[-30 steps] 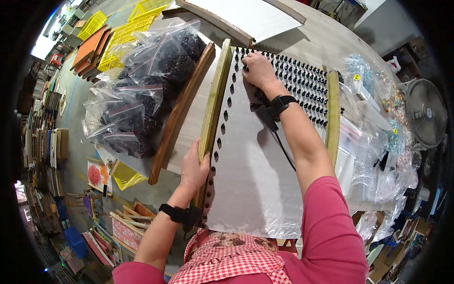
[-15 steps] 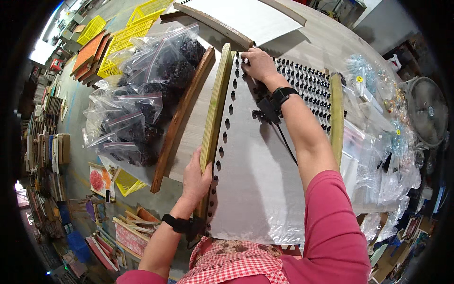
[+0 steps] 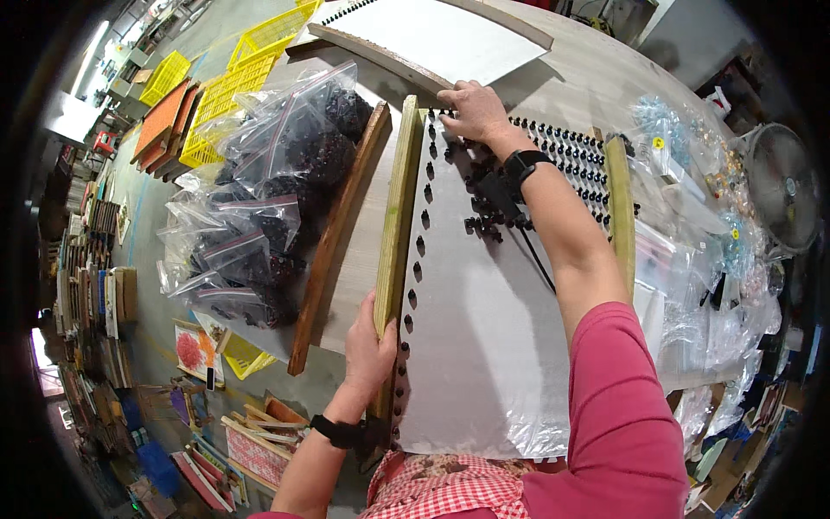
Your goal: Sorting small black plastic components and arranging them into a molded grid tray.
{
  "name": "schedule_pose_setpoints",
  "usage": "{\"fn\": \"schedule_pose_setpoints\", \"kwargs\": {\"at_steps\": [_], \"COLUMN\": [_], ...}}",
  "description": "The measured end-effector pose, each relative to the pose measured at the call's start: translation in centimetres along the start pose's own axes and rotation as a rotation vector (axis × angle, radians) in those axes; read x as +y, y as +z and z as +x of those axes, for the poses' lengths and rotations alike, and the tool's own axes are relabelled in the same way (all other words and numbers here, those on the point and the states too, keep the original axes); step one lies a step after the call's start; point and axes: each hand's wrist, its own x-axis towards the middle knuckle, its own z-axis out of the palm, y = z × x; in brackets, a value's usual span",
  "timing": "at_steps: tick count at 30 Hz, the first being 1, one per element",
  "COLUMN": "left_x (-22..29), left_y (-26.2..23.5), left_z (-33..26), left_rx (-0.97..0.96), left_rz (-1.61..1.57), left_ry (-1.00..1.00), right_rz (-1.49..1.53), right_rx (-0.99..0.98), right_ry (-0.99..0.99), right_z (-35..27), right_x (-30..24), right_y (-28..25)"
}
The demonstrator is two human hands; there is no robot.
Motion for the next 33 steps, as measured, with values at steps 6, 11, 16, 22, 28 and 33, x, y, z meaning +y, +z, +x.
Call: {"fn": "schedule_pose_setpoints", "kwargs": {"at_steps": [6, 11, 16, 22, 28, 33], "left_x": [0.2, -0.5, 0.0, 0.2, 0.0, -0.2], "left_y": [0.1, 0.1, -0.1, 0.1, 0.0, -0.1], "left_z": [-0.2, -0.2, -0.2, -0.1, 0.1, 0.1], "left_rx": [0.018, 0.013, 0.002, -0.054, -0.015, -0.009], "left_rz": [0.004, 0.005, -0.008, 0.054, 0.053, 0.011], "left_ry": [0.036, 0.024, 0.027, -0.032, -0.011, 0.003], "right_rz": [0.225, 0.325, 0.278, 0.121, 0.278, 0.402], "right_rx": [0.06, 0.014, 0.023, -0.006, -0.089, -0.278], "right_ry": [0.01, -0.176, -0.173, -0.138, -0.23, -0.07], "right_z": [-0.8, -3.2, -5.3, -5.3, -8.5, -12.2], "right_x": [1.7, 3.0, 2.0, -0.9, -0.4, 0.8], "right_y": [1.9, -0.6, -2.5, -0.4, -1.8, -6.4]}}
